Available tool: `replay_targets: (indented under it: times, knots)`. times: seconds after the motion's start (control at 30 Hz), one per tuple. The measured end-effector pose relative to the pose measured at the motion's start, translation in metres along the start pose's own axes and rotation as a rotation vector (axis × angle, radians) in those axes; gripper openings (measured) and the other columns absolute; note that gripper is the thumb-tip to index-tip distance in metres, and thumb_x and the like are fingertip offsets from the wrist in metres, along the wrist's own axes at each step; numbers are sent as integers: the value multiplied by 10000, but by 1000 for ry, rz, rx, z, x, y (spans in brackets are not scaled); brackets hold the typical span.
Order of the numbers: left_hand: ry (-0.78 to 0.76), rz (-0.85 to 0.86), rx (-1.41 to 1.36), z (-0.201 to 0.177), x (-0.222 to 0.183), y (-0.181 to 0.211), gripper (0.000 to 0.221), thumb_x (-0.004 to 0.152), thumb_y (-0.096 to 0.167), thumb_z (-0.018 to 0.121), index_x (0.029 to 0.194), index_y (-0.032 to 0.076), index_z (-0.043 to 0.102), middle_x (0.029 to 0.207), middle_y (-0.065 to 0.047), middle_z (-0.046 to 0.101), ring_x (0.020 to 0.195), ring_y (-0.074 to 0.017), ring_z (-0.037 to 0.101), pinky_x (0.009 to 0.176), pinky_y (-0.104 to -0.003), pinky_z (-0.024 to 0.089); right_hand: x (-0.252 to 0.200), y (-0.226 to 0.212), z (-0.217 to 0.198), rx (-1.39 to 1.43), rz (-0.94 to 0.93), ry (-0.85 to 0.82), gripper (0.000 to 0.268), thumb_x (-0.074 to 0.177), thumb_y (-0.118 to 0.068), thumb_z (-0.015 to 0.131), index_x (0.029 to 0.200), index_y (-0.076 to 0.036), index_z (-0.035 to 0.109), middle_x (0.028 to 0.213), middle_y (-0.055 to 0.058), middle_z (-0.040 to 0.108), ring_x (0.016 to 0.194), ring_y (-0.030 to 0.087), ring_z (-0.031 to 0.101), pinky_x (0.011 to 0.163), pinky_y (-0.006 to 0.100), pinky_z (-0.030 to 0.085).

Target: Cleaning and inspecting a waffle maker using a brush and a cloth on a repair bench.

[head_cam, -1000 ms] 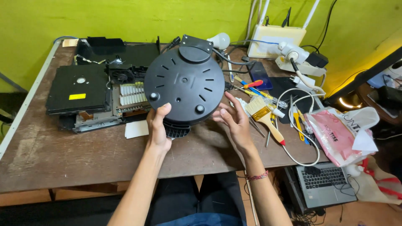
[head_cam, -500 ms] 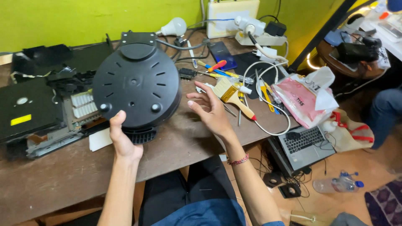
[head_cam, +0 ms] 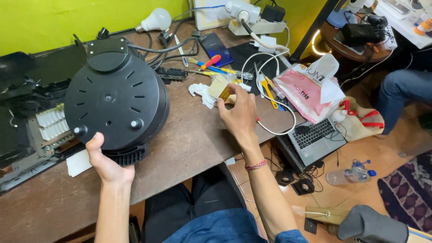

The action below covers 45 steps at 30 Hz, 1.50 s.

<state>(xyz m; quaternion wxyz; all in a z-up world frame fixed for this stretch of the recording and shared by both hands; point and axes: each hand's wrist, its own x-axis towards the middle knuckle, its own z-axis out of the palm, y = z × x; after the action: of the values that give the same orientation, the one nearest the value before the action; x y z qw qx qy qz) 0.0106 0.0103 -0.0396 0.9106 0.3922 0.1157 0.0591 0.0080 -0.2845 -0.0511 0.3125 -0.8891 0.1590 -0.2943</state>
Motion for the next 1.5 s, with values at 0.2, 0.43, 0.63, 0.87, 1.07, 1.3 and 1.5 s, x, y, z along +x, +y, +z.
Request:
replay_targets:
  times: [0.2,0.43,0.63,0.87,1.07,1.3,1.5]
  knots:
    - [-2,-36,-12,4,3,2,551,783,460,654,1265,195,689,1189,-84,727,1057,-219,730,1002,-395,618,3,18,-5,-185,85,-54,421,826,-204,771,1237,-155,698,1070,54,702,1006,274,578,824,428,495]
    - [15,-7,-21,10,-1,6,549,776,458,654,1261,200,681,1188,-83,727,1062,-215,728,1003,-389,614,6,31,1,-249,99,-109,411,821,-176,782,1226,-202,717,1023,23,692,1023,265,539,818,423,427]
    - [11,33,-84,-10,10,7,518,793,441,675,1266,229,680,1229,-92,722,1103,-239,725,1055,-420,585,13,25,-1,-206,38,-160,465,797,-146,802,1222,-253,649,954,21,718,982,342,650,858,487,428]
    - [30,26,-173,-16,9,15,511,817,407,692,1280,191,670,1235,-121,716,1092,-231,684,1005,-424,563,26,-14,0,2,-196,-129,374,891,-95,743,1244,-187,658,965,67,608,838,383,672,789,546,536]
    - [34,-22,-177,-19,2,23,538,813,422,693,1275,146,666,1208,-176,710,1066,-268,676,988,-444,555,19,-61,0,159,-194,-257,419,752,-133,724,1145,-275,760,878,48,621,837,280,722,839,439,565]
    - [23,-20,-254,-11,0,40,543,815,437,690,1267,136,672,1176,-185,723,1049,-278,698,959,-445,570,18,-70,28,368,-160,-95,284,777,-84,854,1020,-214,785,892,66,750,805,217,743,697,273,596]
    - [49,7,-252,-23,6,42,533,821,430,684,1274,149,674,1209,-198,715,1072,-294,691,1009,-465,547,20,-92,54,492,-357,-4,237,830,-12,880,1020,-111,779,960,100,780,893,267,753,744,321,610]
